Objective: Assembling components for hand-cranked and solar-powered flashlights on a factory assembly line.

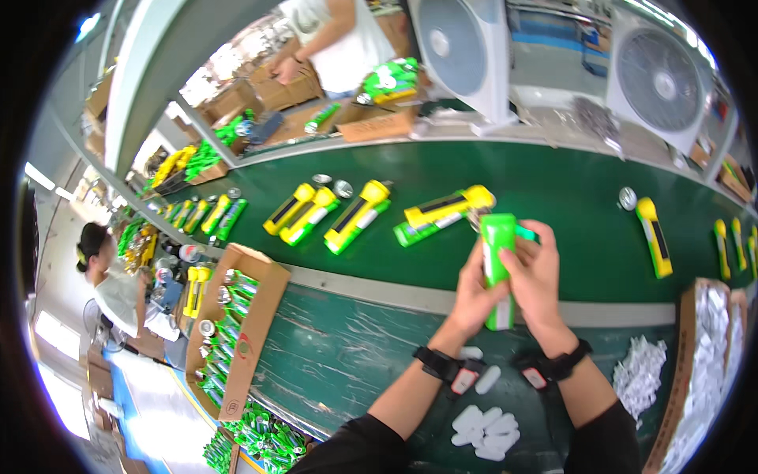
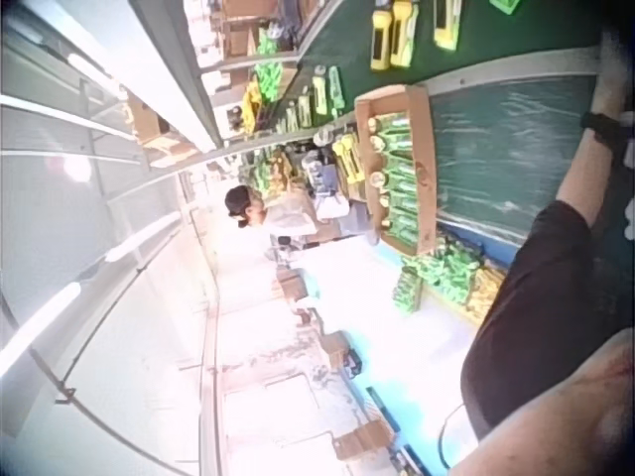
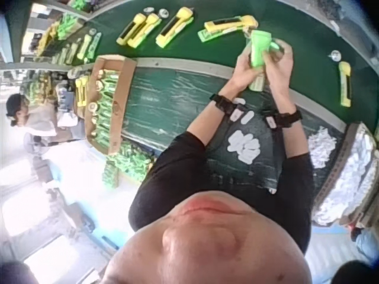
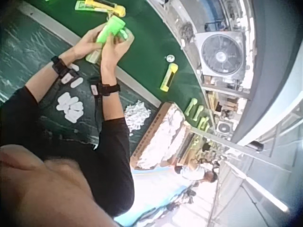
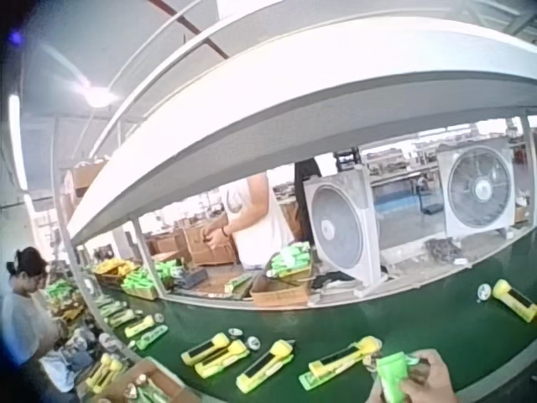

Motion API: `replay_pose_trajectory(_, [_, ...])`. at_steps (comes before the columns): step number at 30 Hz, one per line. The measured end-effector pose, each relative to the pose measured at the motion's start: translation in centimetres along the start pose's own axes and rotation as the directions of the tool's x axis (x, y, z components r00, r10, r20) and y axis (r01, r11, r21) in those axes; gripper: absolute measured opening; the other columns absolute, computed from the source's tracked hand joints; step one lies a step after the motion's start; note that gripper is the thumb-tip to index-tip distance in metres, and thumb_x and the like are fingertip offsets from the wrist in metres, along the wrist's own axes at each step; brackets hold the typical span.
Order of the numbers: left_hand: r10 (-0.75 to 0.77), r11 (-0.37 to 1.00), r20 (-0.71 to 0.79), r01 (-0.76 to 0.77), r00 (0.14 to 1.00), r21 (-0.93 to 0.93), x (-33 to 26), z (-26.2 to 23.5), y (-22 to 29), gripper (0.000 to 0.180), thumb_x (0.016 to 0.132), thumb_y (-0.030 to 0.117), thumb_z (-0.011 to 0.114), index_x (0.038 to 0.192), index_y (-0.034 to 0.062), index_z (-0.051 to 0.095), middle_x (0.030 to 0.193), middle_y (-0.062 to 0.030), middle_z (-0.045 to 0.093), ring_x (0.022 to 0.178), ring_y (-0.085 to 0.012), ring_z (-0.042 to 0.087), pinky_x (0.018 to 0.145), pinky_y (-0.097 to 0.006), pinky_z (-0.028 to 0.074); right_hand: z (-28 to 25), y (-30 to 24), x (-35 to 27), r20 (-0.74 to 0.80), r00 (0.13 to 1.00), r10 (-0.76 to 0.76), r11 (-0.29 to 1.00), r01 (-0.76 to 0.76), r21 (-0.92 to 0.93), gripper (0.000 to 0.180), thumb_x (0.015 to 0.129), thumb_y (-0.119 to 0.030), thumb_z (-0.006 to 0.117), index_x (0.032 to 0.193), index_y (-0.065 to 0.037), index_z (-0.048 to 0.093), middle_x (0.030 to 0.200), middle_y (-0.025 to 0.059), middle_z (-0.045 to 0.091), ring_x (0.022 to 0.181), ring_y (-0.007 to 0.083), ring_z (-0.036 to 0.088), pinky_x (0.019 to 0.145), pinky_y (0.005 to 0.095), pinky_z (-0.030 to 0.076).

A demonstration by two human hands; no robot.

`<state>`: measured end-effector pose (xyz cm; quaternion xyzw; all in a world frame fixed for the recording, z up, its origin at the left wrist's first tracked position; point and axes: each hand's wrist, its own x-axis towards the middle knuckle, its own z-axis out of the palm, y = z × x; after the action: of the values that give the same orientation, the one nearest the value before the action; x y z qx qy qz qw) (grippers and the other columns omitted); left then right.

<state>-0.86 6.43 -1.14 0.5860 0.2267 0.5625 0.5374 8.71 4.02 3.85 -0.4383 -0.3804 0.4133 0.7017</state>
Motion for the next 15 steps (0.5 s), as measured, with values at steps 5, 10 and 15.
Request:
replay_pose_trajectory(5, [-0.113, 0.974, 0.086, 0.128, 0.99, -0.186, 0.8, 0.0, 1.7, 0.082, 0.071, -0.011, 0.056, 0.146, 0.0011, 0.026, 0.13, -0.0091, 0.049, 0.114, -0.0164, 0.051, 0.097, -0.029, 0.041, -0.5, 1.3, 0.1, -0.012, 0.994, -0.108, 0.994, 0.108, -0.005, 0.013, 0.083, 0.006, 0.061, 0.093, 0.0, 0.054, 0.097, 0.0098, 0.064, 0.085, 0.0113, 0.061, 0.075, 0.0249, 0.05])
replay_pose_trajectory(10, [-0.123, 0.968, 0.093, 0.14, 0.988, -0.206, 0.7, 0.3, 1.8, 0.086, 0.07, -0.015, 0.06, 0.146, 0.0014, 0.025, 0.129, -0.0094, 0.05, 0.115, -0.0181, 0.052, 0.096, -0.031, 0.043, -1.7, 0.7, 0.2, 0.045, 0.998, 0.053, 0.995, -0.057, 0.083, 0.007, 0.086, 0.001, 0.064, 0.089, 0.003, 0.058, 0.093, 0.0073, 0.065, 0.081, 0.0089, 0.06, 0.075, 0.0243, 0.049])
replay_pose_trajectory(15, [-0.146, 0.966, 0.11, 0.166, 0.983, -0.198, 0.4, 0.4, 2.1, 0.083, 0.069, -0.016, 0.058, 0.145, 0.0015, 0.028, 0.13, -0.0089, 0.048, 0.119, -0.0187, 0.049, 0.096, -0.031, 0.043, -3.0, 1.2, 0.4, 0.107, 0.987, 0.119, 0.98, -0.134, 0.15, 0.011, 0.086, -0.001, 0.064, 0.095, 0.003, 0.058, 0.097, 0.0079, 0.064, 0.087, 0.0103, 0.06, 0.078, 0.0242, 0.049])
